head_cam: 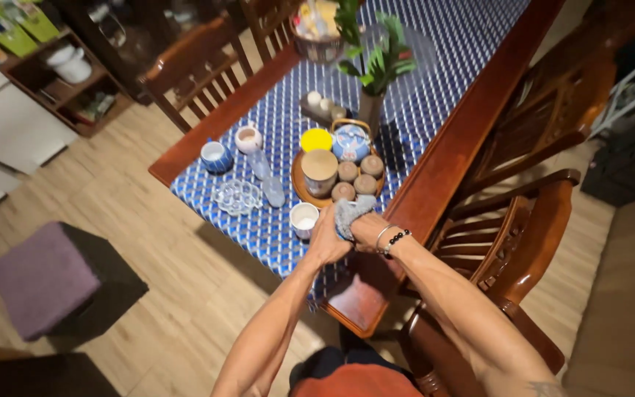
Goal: Clean and dry mugs and organize them on a dining table.
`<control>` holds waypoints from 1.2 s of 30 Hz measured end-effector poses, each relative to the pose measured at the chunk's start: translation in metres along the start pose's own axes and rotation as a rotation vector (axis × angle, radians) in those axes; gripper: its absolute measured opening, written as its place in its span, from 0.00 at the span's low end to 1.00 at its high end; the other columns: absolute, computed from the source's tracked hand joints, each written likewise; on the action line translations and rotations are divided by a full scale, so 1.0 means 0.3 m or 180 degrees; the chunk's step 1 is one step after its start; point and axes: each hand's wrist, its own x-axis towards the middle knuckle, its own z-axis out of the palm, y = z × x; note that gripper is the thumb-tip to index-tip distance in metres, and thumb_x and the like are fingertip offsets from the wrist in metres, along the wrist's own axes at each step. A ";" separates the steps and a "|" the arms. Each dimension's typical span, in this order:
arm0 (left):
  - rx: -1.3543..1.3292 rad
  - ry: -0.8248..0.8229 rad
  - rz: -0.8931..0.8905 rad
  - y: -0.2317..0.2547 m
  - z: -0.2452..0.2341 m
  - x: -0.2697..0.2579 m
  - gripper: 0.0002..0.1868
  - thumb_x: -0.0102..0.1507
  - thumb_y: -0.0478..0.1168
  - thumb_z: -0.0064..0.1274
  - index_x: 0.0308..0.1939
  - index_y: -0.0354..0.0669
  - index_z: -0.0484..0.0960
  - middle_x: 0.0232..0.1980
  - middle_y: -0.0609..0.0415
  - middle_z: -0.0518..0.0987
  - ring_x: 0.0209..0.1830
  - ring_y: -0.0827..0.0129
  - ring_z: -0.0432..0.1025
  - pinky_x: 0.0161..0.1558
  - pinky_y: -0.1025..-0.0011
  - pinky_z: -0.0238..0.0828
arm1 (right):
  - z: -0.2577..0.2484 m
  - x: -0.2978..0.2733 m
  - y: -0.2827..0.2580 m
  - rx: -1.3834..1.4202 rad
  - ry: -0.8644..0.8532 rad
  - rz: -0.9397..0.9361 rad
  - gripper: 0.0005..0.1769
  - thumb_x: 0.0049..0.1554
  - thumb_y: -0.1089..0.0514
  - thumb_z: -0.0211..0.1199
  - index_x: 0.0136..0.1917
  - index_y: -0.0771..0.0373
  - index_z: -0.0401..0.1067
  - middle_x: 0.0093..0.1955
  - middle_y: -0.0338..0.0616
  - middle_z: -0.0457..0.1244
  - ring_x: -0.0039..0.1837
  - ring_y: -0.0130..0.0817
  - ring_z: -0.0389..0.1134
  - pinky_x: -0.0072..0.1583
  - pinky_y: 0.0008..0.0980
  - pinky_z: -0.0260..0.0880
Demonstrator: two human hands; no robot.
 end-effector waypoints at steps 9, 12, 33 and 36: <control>-0.1454 0.0216 -0.0228 0.138 -0.323 -0.019 0.49 0.42 0.40 0.74 0.66 0.39 0.69 0.61 0.43 0.79 0.62 0.56 0.73 0.64 0.64 0.68 | -0.283 0.056 -0.203 -0.0131 0.0986 -0.0688 0.21 0.40 0.63 0.68 0.49 0.65 0.72 0.49 0.61 0.67 0.53 0.61 0.68 0.53 0.50 0.70; -0.1324 0.0179 -0.0248 0.126 -0.359 -0.044 0.43 0.42 0.38 0.72 0.60 0.36 0.72 0.57 0.42 0.81 0.58 0.54 0.76 0.63 0.63 0.72 | -0.298 0.057 -0.279 -0.0204 0.0344 -0.0270 0.26 0.42 0.62 0.66 0.56 0.64 0.70 0.53 0.59 0.67 0.58 0.57 0.68 0.59 0.51 0.68; -0.0991 0.1342 -0.0399 0.105 -0.381 0.076 0.47 0.42 0.34 0.75 0.63 0.37 0.69 0.57 0.49 0.80 0.58 0.63 0.76 0.61 0.67 0.72 | -0.374 0.005 -0.024 0.2947 0.2013 0.0191 0.21 0.54 0.57 0.55 0.59 0.67 0.71 0.50 0.45 0.69 0.52 0.35 0.70 0.54 0.33 0.73; -0.0910 0.1348 -0.0284 0.113 -0.333 0.101 0.49 0.41 0.32 0.75 0.64 0.36 0.67 0.57 0.48 0.78 0.58 0.62 0.74 0.61 0.67 0.70 | -0.458 -0.018 -0.215 0.2253 0.1342 0.0294 0.21 0.47 0.55 0.62 0.51 0.69 0.77 0.45 0.49 0.71 0.46 0.40 0.72 0.50 0.36 0.74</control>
